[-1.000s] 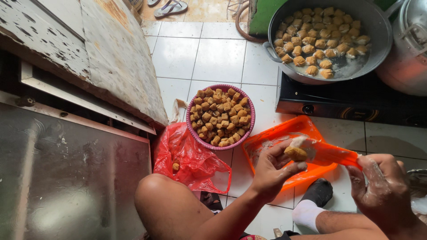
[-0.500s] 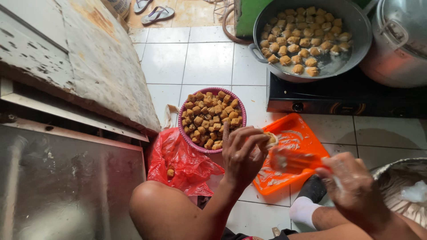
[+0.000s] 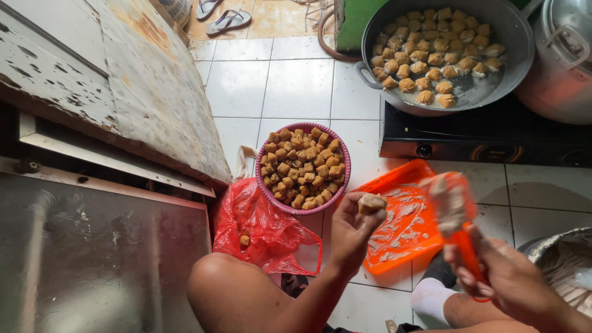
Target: The person sits on the floor coating fried tofu cubes with batter. They scoop batter from an orange tray with a spatula, spread it over each tofu piece by hand, and drop the coated pieces into a pot of hot oil on a portable stove to fry.
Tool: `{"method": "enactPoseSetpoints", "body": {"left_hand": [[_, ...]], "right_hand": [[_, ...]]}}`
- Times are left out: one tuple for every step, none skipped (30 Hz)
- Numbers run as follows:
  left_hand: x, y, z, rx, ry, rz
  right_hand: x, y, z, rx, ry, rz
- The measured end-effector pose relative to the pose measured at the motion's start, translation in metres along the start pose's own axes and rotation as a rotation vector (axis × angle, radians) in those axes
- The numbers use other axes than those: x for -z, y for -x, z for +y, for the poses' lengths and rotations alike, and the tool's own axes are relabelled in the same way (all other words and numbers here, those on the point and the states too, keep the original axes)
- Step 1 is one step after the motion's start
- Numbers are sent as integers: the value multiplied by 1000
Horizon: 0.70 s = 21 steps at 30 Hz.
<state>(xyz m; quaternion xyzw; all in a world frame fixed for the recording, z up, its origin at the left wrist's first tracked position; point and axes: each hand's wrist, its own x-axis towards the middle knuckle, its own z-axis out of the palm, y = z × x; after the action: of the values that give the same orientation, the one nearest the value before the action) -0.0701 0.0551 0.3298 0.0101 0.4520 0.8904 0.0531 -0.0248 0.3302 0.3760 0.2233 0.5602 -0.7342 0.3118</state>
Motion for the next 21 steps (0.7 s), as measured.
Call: {"method": "enactPoseSetpoints", "body": {"left_hand": [[9, -2, -23, 50, 27, 49], [19, -2, -45, 223, 61, 170], [28, 0, -65, 398, 94, 287], [35, 0, -85, 575, 128, 404], [39, -4, -101, 642, 85, 459], [40, -11, -114, 705, 42, 512], [37, -18, -123, 766, 0, 563], [30, -34, -128, 750, -33, 533], [20, -59, -130, 737, -63, 506], [8, -86, -128, 653, -59, 384], [-6, -113, -125, 571, -26, 279], [-20, -141, -119, 451, 87, 194], [-32, -167, -114, 374, 108, 169], [-40, -183, -109, 294, 129, 143], [-41, -188, -105, 254, 66, 118], [-38, -193, -103, 213, 1, 92], [-32, -195, -104, 172, -64, 65], [-20, -191, -107, 160, -215, 71], [-2, -179, -112, 150, -368, 75], [19, -165, -119, 144, -522, 79], [42, -155, -125, 115, -653, 120]], "right_hand": [[10, 3, 2, 97, -83, -68], [19, 3, 4, 197, -165, -138], [26, 5, 5, 258, -187, -136], [34, 8, 4, 317, -208, -132], [40, 9, 2, 375, -228, -131], [43, 8, 1, 391, -261, -169], [46, 8, 0, 409, -291, -208], [47, 8, -1, 426, -321, -249], [48, 8, -2, 434, -307, -234], [47, 8, -2, 439, -293, -219], [46, 8, -2, 445, -281, -202], [46, 9, -3, 432, -272, -177], [45, 9, -3, 419, -264, -151], [44, 10, -4, 409, -255, -125], [43, 10, -5, 404, -266, -157], [43, 10, -7, 402, -279, -190], [43, 11, -8, 399, -293, -223], [43, 12, -10, 405, -295, -228], [43, 13, -11, 411, -300, -231], [43, 14, -11, 415, -309, -232], [44, 16, -10, 416, -311, -213]]}}
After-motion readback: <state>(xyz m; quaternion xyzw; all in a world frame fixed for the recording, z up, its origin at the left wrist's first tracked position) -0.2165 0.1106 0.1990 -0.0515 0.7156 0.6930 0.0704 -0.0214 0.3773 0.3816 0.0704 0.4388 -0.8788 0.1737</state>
